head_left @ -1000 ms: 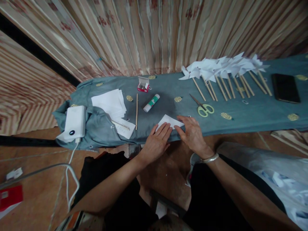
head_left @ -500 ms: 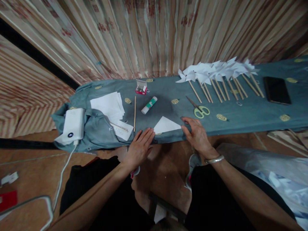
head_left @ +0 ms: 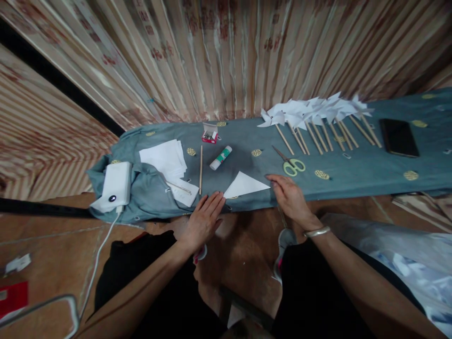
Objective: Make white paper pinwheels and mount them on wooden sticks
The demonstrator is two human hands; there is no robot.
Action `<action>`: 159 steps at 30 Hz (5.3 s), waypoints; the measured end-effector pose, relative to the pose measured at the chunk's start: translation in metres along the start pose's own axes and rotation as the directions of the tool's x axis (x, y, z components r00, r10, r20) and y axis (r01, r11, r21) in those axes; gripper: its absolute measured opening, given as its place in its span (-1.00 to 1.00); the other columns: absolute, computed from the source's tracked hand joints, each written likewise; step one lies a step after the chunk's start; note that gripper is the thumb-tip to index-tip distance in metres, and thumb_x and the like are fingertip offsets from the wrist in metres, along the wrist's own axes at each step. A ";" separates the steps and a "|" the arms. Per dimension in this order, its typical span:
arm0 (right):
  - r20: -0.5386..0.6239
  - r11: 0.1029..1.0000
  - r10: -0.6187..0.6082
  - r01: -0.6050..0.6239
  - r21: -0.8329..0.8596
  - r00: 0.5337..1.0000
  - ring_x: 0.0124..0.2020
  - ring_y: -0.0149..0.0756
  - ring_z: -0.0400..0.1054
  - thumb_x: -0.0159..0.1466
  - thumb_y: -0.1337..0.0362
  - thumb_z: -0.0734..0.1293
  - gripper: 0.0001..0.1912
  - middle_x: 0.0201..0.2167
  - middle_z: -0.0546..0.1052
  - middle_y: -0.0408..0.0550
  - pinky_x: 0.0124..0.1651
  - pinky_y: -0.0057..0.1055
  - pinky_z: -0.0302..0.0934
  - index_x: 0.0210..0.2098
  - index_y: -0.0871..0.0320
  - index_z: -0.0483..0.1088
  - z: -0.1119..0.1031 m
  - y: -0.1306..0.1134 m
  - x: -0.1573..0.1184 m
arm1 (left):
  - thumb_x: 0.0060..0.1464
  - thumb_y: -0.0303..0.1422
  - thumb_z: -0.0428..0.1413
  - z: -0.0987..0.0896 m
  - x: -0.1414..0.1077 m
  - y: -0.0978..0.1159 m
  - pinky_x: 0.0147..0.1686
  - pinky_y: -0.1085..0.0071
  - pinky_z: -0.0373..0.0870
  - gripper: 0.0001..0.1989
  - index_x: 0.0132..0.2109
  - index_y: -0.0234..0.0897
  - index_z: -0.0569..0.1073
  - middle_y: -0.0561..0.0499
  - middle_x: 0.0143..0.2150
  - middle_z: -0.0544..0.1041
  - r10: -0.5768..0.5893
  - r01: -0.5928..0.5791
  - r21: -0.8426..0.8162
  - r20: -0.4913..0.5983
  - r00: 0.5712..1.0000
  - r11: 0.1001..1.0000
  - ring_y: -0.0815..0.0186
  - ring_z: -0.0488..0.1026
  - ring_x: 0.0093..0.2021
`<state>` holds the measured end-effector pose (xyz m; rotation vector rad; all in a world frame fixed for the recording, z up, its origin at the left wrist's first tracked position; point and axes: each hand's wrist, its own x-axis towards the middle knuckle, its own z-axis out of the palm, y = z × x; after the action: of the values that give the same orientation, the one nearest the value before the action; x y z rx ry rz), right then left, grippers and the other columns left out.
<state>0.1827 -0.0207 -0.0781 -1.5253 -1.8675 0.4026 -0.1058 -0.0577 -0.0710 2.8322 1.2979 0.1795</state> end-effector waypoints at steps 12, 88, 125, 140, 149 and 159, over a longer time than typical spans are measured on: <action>0.056 0.971 0.079 -0.089 0.221 0.995 -0.06 -0.11 0.43 0.14 0.23 0.32 -0.89 -0.20 0.60 -0.05 0.07 -0.15 0.23 -0.36 0.06 0.48 0.010 -0.010 0.008 | 0.11 -0.47 0.06 0.003 -0.003 0.006 0.33 0.05 0.01 -0.36 0.32 -0.41 0.11 -0.26 0.37 0.16 -0.060 0.060 -0.072 0.003 0.998 0.996 0.09 0.03 0.40; -0.001 0.994 -0.093 0.093 0.059 0.996 0.16 0.00 0.31 0.33 0.27 0.14 -0.56 0.13 0.43 0.16 0.19 -0.06 0.17 0.17 0.13 0.32 0.004 -0.048 0.008 | 0.07 -0.39 0.11 -0.050 0.127 0.030 0.07 0.19 0.36 -0.86 -0.25 -0.35 0.51 -0.13 -0.24 0.61 -0.470 -0.009 -0.734 0.424 0.774 -0.679 0.16 0.51 -0.02; -0.115 0.928 0.233 -0.256 -0.272 0.966 -0.14 -0.01 0.43 0.27 0.22 0.25 -0.67 -0.15 0.57 0.22 -0.08 -0.20 0.23 -0.05 0.25 0.44 -0.039 0.022 0.037 | -0.44 -0.21 0.41 -0.035 0.121 0.044 -0.53 0.49 0.24 -0.64 -0.47 -0.37 0.57 0.02 -0.55 0.54 -0.488 0.175 -0.869 0.415 0.768 -0.463 0.41 0.40 -0.56; 0.013 0.867 0.329 -0.297 -0.400 0.944 -0.26 0.01 0.49 0.21 0.30 0.28 -0.78 -0.32 0.59 0.23 -0.23 -0.20 0.26 -0.19 0.25 0.48 -0.047 0.015 0.045 | -0.44 -0.15 0.40 -0.022 0.126 0.036 -0.55 0.50 0.18 -0.61 -0.47 -0.37 0.56 0.03 -0.56 0.52 -0.499 0.243 -0.902 0.404 0.767 -0.357 0.43 0.35 -0.58; 0.433 0.341 0.505 -0.633 0.695 0.747 -0.46 -0.39 0.45 -0.12 0.15 0.56 -0.52 -0.47 0.60 -0.10 -0.53 -0.57 0.19 -0.22 0.14 0.49 -0.037 -0.004 0.021 | -0.47 -0.20 0.40 -0.025 0.133 0.019 -0.54 0.50 0.20 -0.63 -0.47 -0.36 0.56 0.05 -0.55 0.54 -0.534 0.202 -0.891 0.411 0.739 -0.406 0.43 0.35 -0.58; 0.634 0.075 0.341 -0.692 0.718 0.694 -0.43 -0.43 0.46 -0.11 0.17 0.60 -0.62 -0.42 0.61 -0.16 -0.31 -0.53 0.37 -0.28 0.05 0.57 -0.028 -0.023 0.012 | -0.31 -0.27 0.33 -0.021 0.129 0.008 -0.56 0.50 0.19 -0.73 -0.44 -0.38 0.55 0.02 -0.55 0.52 -0.507 0.212 -0.869 0.442 0.740 -0.447 0.41 0.37 -0.59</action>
<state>0.1838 -0.0204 -0.0395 -1.1508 -0.6683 1.8496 -0.0187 0.0347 -0.0368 0.6954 1.0892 0.9728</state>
